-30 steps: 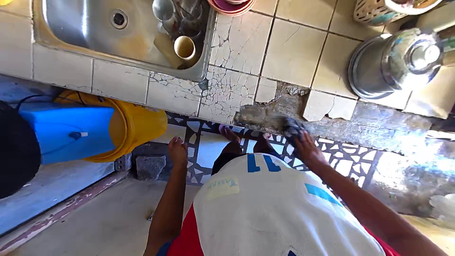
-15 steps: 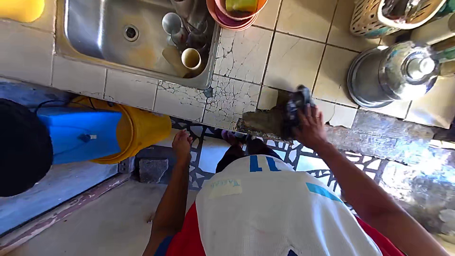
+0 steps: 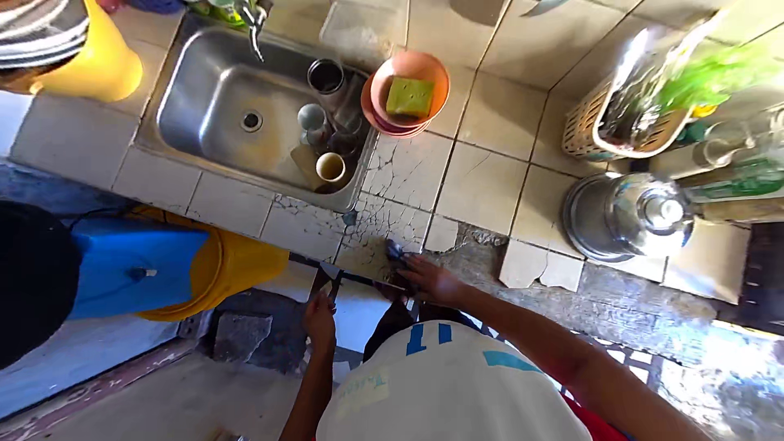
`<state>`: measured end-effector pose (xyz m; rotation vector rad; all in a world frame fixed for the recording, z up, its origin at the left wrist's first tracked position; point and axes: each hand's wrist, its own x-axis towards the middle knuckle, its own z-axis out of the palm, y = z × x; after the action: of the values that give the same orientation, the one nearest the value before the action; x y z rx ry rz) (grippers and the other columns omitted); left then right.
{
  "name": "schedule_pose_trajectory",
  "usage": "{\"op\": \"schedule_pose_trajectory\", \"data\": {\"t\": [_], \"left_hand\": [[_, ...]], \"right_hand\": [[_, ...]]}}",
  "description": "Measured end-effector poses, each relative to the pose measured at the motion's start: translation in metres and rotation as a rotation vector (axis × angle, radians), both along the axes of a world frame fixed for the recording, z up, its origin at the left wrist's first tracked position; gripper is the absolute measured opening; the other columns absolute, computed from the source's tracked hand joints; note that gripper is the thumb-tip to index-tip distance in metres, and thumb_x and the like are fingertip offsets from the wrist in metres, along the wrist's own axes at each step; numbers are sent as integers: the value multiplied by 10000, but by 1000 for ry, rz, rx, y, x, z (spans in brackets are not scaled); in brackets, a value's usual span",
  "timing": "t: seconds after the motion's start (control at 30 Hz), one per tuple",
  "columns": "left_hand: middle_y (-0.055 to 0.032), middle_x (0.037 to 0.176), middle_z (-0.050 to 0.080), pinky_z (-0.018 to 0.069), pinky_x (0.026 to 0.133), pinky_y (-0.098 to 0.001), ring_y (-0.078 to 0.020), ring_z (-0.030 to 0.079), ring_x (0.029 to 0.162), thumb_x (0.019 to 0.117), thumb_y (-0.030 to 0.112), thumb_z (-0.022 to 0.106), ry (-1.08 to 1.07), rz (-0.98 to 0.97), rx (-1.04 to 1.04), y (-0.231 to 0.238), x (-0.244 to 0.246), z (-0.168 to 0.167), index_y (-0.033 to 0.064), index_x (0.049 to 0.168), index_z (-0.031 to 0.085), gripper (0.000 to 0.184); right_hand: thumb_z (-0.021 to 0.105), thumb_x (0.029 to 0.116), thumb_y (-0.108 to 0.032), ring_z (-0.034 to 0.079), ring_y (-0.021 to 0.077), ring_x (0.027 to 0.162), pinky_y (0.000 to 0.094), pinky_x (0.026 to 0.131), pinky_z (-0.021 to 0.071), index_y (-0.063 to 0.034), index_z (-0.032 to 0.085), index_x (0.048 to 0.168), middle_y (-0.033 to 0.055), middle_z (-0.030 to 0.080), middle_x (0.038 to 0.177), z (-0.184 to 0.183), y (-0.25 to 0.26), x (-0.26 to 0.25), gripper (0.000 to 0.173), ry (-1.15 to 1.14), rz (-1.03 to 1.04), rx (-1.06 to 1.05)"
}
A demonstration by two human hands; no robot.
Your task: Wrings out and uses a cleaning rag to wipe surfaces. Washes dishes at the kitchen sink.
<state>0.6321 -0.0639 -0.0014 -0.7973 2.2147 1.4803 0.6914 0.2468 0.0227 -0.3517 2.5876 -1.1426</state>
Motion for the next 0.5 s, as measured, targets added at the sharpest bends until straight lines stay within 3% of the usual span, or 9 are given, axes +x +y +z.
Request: {"op": "schedule_pose_trajectory", "data": {"t": [0.1, 0.17, 0.23, 0.33, 0.4, 0.5], "left_hand": [[-185, 1101, 665, 556, 805, -334, -159, 645, 863, 1102, 247, 448, 194, -127, 7, 47, -28, 28, -76, 1351, 556, 422], [-183, 1098, 672, 570, 812, -311, -137, 661, 862, 1096, 238, 462, 305, -221, 80, 87, -59, 45, -88, 1355, 549, 425], [-178, 1082, 669, 579, 790, -310, -142, 668, 839, 1104, 223, 436, 341, -286, 152, 133, -97, 59, -83, 1362, 544, 415], [-154, 1139, 632, 572, 762, -339, -179, 661, 825, 1127, 361, 348, 183, -310, 282, 196, -154, 69, 7, 1451, 478, 497], [-153, 1193, 603, 567, 742, -334, -192, 656, 820, 1123, 374, 366, 60, -263, 384, 230, -185, 66, 67, 1521, 386, 503], [-195, 1331, 529, 582, 792, -356, -234, 664, 911, 1106, 240, 416, -27, -205, 478, 267, -213, 60, 111, 1610, 196, 564]], "right_hand": [[677, 903, -121, 511, 336, 1417, 501, 1163, 443, -77, 617, 1422, 179, 533, 1521, 35, 61, 2, 524, 109, -364, 86], [648, 915, -129, 519, 352, 1406, 539, 1144, 456, -79, 615, 1424, 187, 548, 1504, 36, 111, 20, 513, 189, -567, 181], [580, 961, -254, 410, 414, 1476, 575, 1198, 360, -73, 554, 1479, 235, 458, 1565, 20, 158, 45, 549, 140, -715, 347], [420, 1000, -603, 40, 566, 1540, 673, 1244, 45, -61, 301, 1619, 375, 68, 1657, -28, 195, 51, 831, -132, -874, 509], [414, 974, -674, 6, 606, 1522, 694, 1235, 28, -37, 274, 1621, 416, 41, 1636, -38, 193, 19, 919, -153, -988, 535], [435, 999, -584, -39, 564, 1541, 689, 1235, 3, -45, 214, 1638, 383, -2, 1656, -35, 204, -51, 864, -128, -1013, 475]]}}
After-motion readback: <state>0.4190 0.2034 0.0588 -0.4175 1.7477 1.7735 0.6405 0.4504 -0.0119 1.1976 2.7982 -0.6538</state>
